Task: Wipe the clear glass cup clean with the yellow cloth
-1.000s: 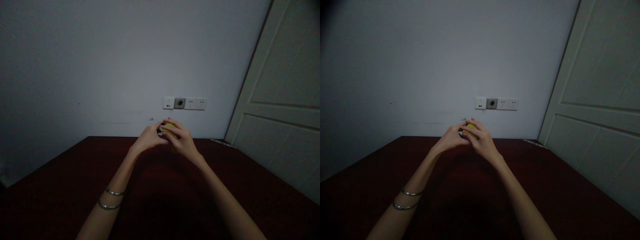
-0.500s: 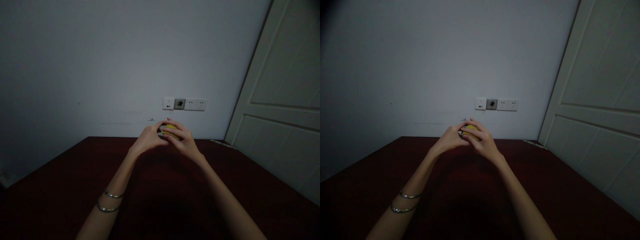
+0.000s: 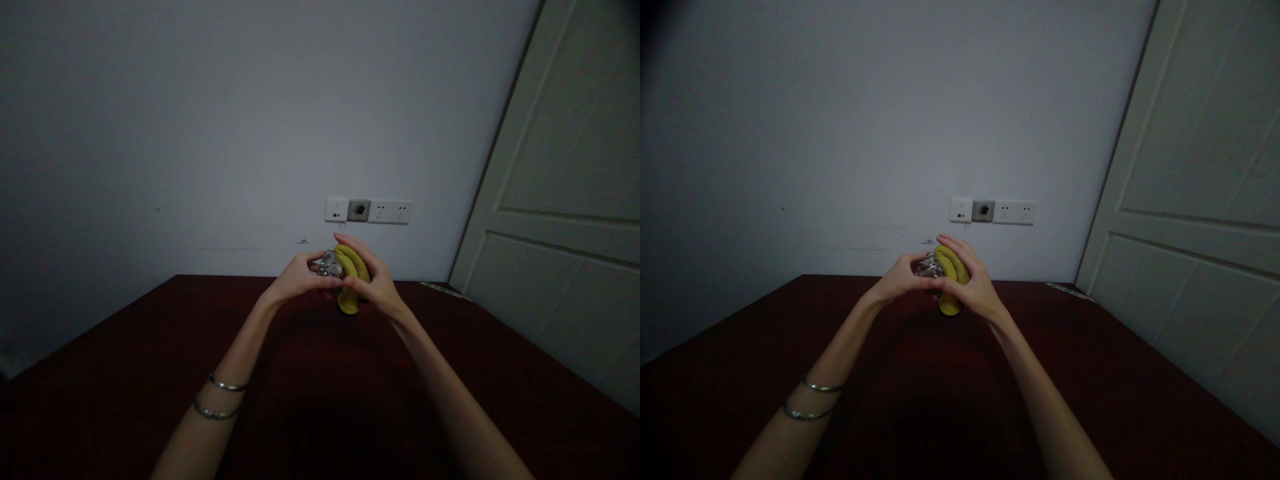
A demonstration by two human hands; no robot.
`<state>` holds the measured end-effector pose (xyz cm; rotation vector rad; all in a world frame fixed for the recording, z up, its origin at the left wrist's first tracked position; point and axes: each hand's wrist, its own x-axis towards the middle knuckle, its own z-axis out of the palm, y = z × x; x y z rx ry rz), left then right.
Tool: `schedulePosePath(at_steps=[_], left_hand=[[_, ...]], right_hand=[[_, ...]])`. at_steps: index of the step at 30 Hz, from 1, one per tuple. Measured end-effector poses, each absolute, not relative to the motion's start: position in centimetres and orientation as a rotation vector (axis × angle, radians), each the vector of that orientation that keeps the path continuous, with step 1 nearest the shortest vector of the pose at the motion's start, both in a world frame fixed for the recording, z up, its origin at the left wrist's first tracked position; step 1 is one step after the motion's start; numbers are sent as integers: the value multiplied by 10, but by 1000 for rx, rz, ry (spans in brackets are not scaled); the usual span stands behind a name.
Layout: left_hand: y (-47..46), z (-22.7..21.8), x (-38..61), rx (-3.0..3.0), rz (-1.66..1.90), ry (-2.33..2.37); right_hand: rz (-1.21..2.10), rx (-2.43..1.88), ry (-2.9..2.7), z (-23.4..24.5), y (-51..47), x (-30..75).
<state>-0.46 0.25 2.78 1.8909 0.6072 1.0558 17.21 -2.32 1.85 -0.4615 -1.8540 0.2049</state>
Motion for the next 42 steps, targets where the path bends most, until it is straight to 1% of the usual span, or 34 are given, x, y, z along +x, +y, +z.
schedulePosePath(at_steps=[7, 16, 19, 23, 27, 30, 36, 42], left_hand=[[5, 26, -5, 1739, 1050, 609], [8, 26, -6, 1835, 976, 650], [11, 24, -10, 1832, 869, 582], [15, 19, -18, 1775, 710, 517], [15, 19, -21, 1920, 774, 645], [15, 20, -20, 2102, 853, 699], [18, 20, -16, 2258, 958, 602], [18, 23, -16, 2325, 996, 681]], right_hand=[[-99, -596, -2065, 19, -29, 170], [-64, -609, -1988, 13, -20, 168], [1, -621, -1925, 12, -19, 169], [210, -668, -1779, 12, -17, 172], [490, -752, -1607, 19, -20, 171], [629, -785, -1557, 24, -24, 166], [695, -828, -1538, 26, -29, 155], [686, -864, -1566, 23, -30, 154]])
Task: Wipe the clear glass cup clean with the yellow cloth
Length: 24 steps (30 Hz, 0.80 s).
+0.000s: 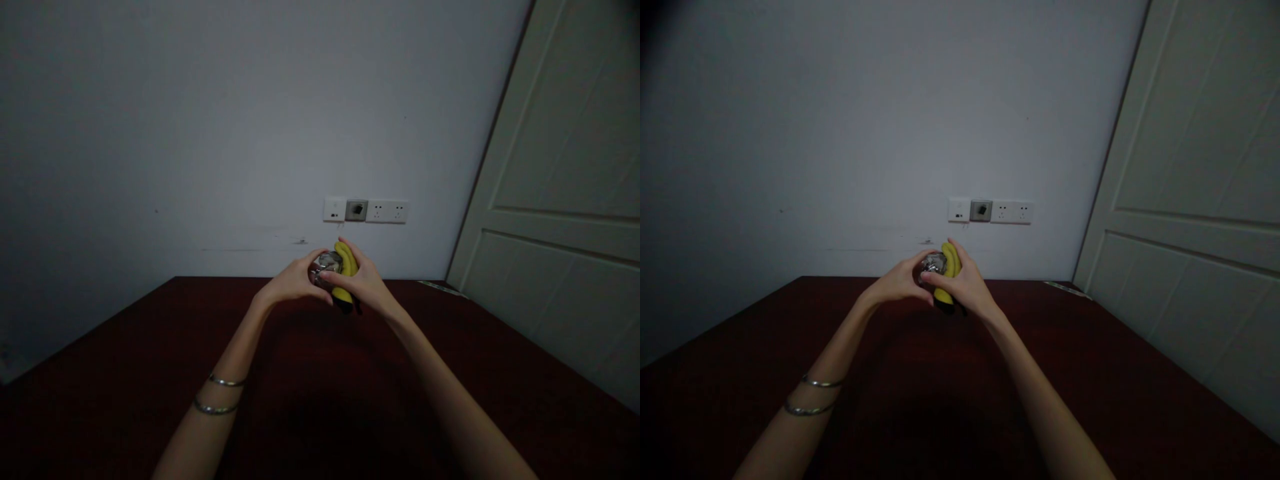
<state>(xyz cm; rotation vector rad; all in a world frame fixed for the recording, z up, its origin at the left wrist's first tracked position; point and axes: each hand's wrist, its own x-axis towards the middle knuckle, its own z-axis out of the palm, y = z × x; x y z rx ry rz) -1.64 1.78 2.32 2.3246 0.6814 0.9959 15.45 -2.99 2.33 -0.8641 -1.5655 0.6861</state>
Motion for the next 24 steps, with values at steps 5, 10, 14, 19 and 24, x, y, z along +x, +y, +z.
schedulePosePath(at_steps=[5, 10, 14, 19, 24], left_hand=[[21, 19, -18, 2244, 1055, 699], [19, 19, -18, 2171, 1100, 658], [16, 20, -14, 2262, 1136, 576], [10, 22, -10, 2343, 1122, 625], [6, 24, -9, 2379, 1091, 609]], right_hand=[[672, -754, -1682, 17, -26, 160], [386, -569, -1738, 14, -24, 164], [182, -458, -1819, 16, -30, 161], [200, -451, -1635, 13, -25, 155], [424, -545, -1399, 9, -13, 151]])
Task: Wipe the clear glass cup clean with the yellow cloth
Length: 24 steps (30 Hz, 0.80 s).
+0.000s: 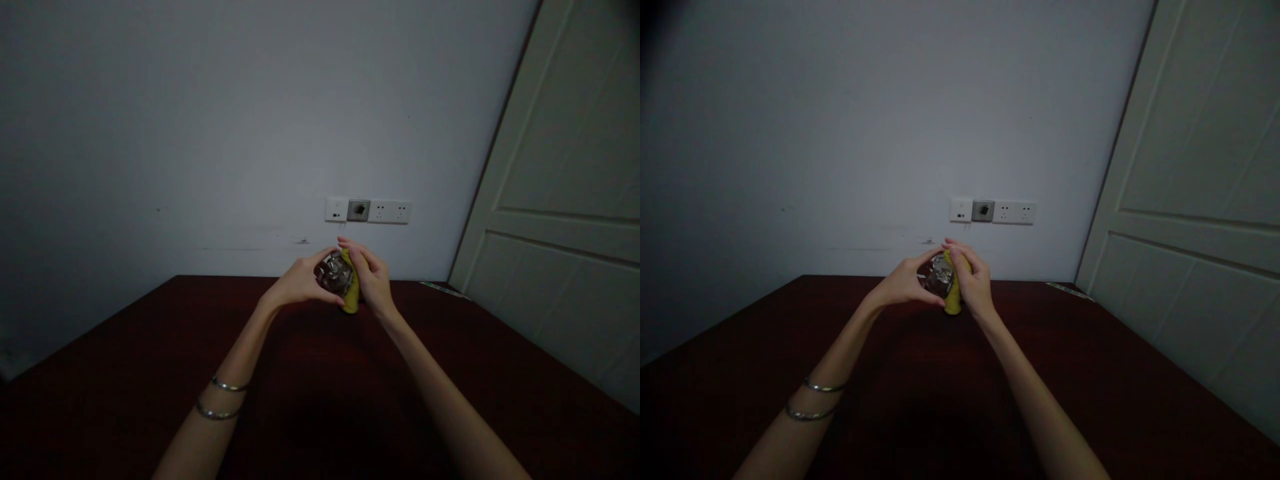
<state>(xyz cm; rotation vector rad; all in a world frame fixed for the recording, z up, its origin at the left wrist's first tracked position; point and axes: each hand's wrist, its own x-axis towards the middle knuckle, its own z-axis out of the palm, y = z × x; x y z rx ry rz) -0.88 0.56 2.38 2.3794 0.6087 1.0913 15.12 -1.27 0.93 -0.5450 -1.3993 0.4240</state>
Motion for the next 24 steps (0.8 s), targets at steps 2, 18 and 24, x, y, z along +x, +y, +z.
schedulePosePath(at_steps=[2, 18, 24], left_hand=[[5, 24, -9, 2375, 1090, 624], [2, 24, -7, 2393, 1056, 740], [8, 20, -8, 2412, 1093, 785]], right_hand=[[389, -576, -1411, 9, -13, 151], [235, -614, -1561, 14, -16, 158], [-79, -515, -1922, 14, -24, 161]])
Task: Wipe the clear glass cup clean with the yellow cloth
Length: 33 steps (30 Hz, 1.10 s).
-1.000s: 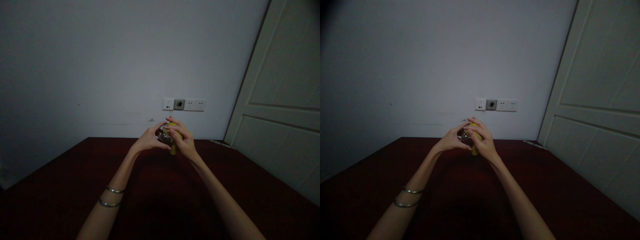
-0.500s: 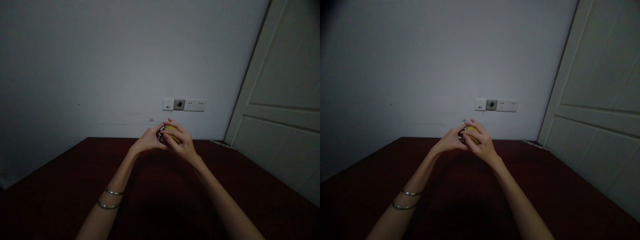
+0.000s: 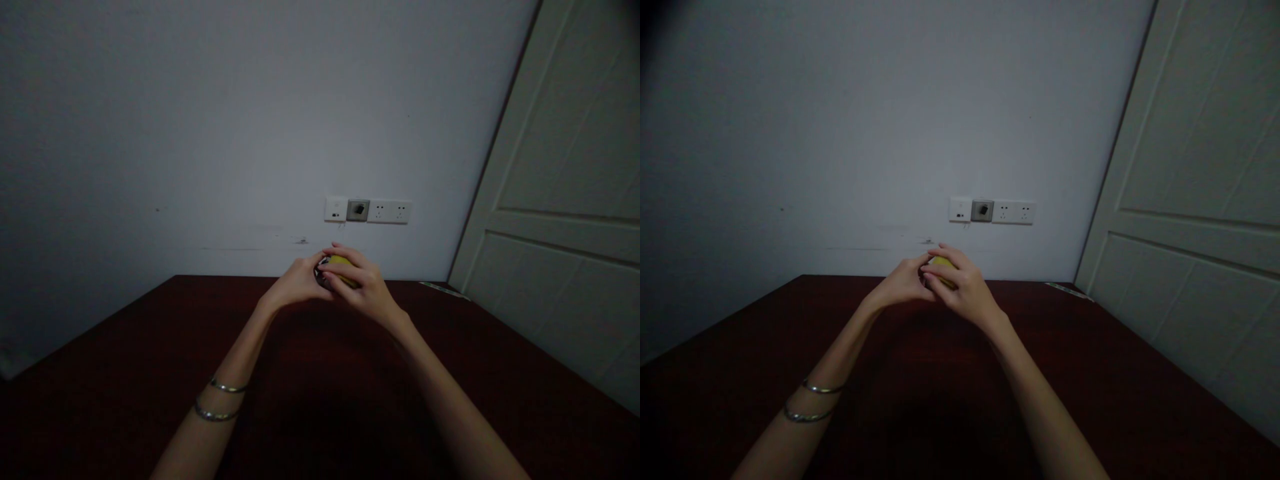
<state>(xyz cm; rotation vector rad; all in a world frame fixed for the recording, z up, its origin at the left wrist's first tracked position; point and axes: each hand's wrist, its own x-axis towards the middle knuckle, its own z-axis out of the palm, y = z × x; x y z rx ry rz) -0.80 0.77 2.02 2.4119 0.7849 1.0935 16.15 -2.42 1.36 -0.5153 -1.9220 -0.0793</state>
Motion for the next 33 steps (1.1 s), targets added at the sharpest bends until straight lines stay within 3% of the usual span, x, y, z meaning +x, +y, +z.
schedulePosePath(at_steps=[4, 12, 20, 33], left_hand=[[8, 20, -9, 2392, 1121, 782], [3, 23, -8, 2316, 1111, 710], [10, 22, -6, 2031, 1104, 484], [5, 24, -6, 1951, 1053, 507]], right_hand=[[-125, -480, -1913, 11, -25, 156], [184, -503, -1513, 9, -16, 150], [43, -424, -1642, 11, -32, 145], [191, -490, -1505, 9, -19, 149]])
